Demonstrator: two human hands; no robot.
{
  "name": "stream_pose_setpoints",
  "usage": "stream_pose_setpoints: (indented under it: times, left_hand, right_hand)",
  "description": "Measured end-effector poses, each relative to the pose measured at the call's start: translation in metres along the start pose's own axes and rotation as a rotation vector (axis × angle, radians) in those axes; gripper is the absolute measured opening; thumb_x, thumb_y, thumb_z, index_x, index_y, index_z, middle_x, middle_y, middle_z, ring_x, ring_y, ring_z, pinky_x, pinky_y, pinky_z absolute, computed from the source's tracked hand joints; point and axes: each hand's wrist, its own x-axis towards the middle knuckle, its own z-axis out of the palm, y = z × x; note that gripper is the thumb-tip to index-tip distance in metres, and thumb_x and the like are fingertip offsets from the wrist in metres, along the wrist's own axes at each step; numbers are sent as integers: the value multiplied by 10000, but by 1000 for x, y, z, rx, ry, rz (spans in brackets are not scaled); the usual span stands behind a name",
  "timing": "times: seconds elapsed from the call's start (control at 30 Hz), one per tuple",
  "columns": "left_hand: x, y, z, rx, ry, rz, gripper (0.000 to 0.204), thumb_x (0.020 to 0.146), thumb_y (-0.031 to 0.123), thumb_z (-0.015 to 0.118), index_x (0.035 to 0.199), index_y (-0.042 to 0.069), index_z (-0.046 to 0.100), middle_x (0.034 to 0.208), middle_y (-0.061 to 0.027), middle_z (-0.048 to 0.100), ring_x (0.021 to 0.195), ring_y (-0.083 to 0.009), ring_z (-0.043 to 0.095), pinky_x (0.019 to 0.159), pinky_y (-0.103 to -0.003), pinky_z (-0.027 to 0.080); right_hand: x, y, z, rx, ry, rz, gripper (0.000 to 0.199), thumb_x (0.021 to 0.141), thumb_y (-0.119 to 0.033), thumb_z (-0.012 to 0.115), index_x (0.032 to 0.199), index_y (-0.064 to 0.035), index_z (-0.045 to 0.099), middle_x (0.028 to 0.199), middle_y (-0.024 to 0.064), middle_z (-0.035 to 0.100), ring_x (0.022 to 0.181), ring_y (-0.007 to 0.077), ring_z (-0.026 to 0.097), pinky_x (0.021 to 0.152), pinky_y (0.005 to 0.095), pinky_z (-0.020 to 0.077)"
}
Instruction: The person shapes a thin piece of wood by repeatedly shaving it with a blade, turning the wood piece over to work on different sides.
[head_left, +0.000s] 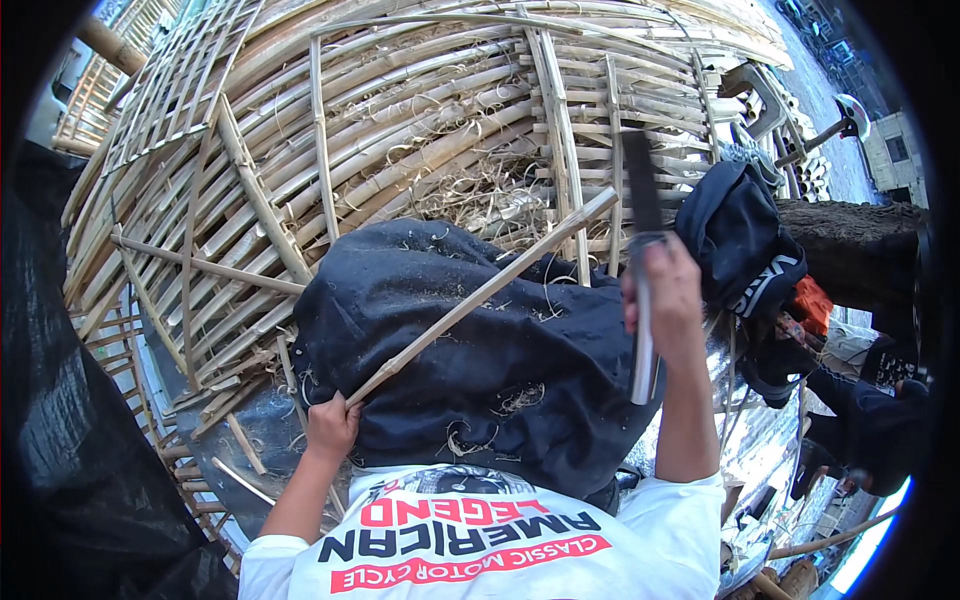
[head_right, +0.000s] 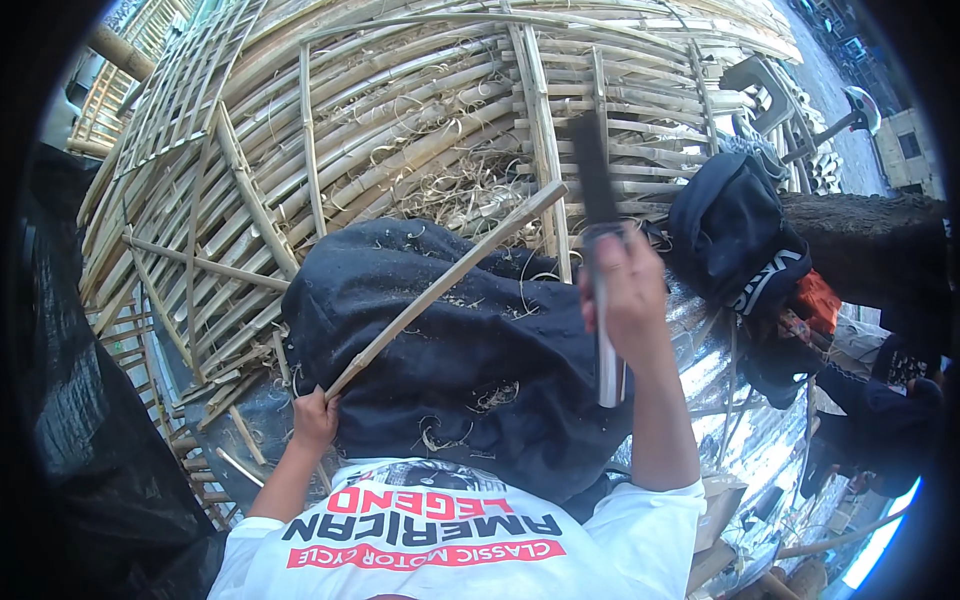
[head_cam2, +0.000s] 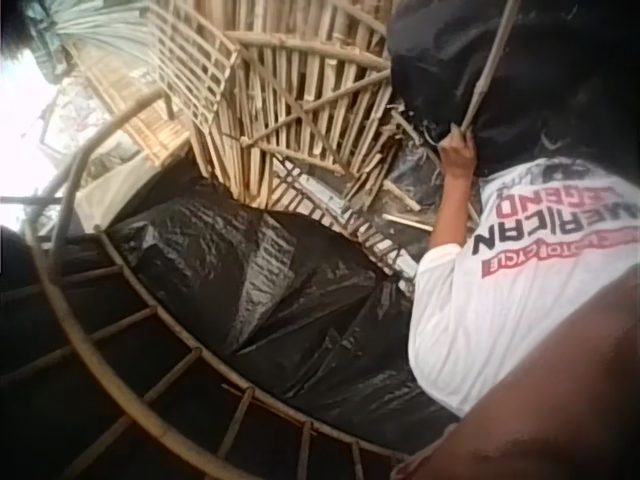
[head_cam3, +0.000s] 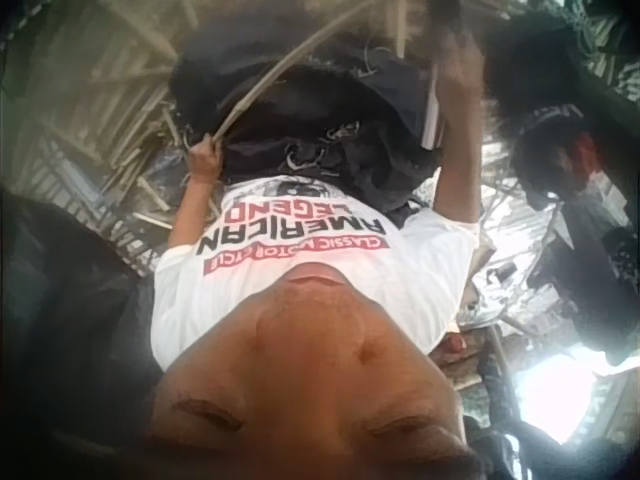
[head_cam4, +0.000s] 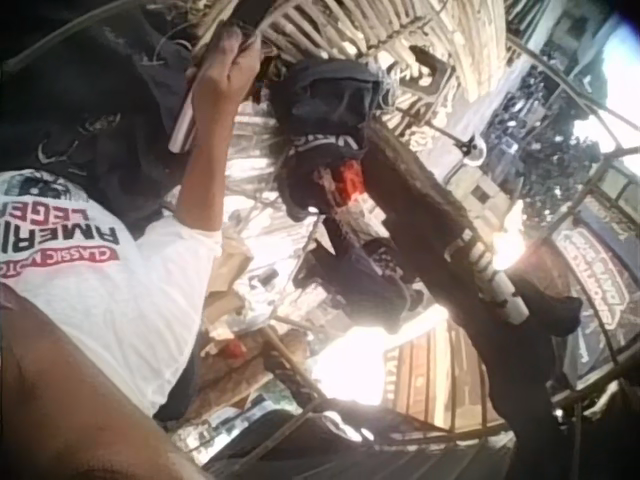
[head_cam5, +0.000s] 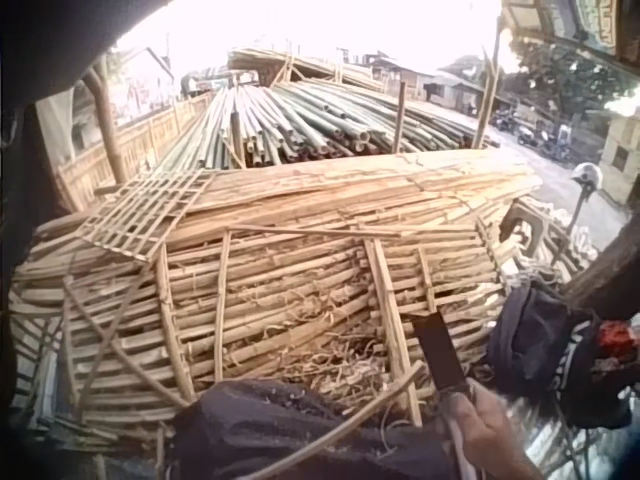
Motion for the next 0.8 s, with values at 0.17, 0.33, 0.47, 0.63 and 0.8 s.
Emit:
stream_pose_setpoints:
  times: [0.17, 0.33, 0.47, 0.63, 0.8]
  left_hand:
    - [2, -3, -3, -29, 30, 25, 281, 930, 262, 627, 882, -14, 603, 659, -212, 616, 619, -425, 628, 538, -474, 485]
    - [-3, 8, -9, -89, 22, 3, 269, 950, 250, 605, 845, 5, 574, 640, -205, 603, 610, -419, 623, 527, -473, 472]
    - [-22, 14, -21, -36, -25, -94, 270, 955, 240, 602, 813, 23, 529, 620, -191, 590, 601, -412, 616, 513, -477, 450]
    - [-37, 24, -26, 61, -60, -153, 241, 945, 225, 613, 823, 39, 520, 632, -177, 594, 606, -407, 617, 508, -479, 441]
    - [-39, 22, -16, 74, -34, -153, 188, 918, 191, 634, 869, 52, 517, 671, -166, 607, 620, -397, 623, 514, -475, 446]
  right_hand:
    - [-11, -8, 3, -193, -78, 62, 245, 1044, -276, 467, 1067, -44, 541, 673, 8, 546, 496, 58, 513, 427, 215, 409]
    - [-21, 13, 8, -430, 37, -249, 355, 1022, -331, 527, 1160, -15, 608, 701, 15, 588, 539, 58, 510, 507, 224, 395]
    - [-16, 18, 17, -620, 8, -431, 448, 971, -412, 596, 1171, -12, 634, 741, 76, 614, 603, 180, 584, 574, 299, 440]
    - [-16, 29, 46, -895, -193, -388, 439, 864, -418, 693, 970, -5, 591, 811, 160, 616, 742, 384, 630, 647, 431, 483]
    - [-15, 69, 57, -1015, -272, -484, 554, 814, -496, 723, 1009, -1, 569, 808, 162, 621, 740, 378, 640, 642, 436, 503]
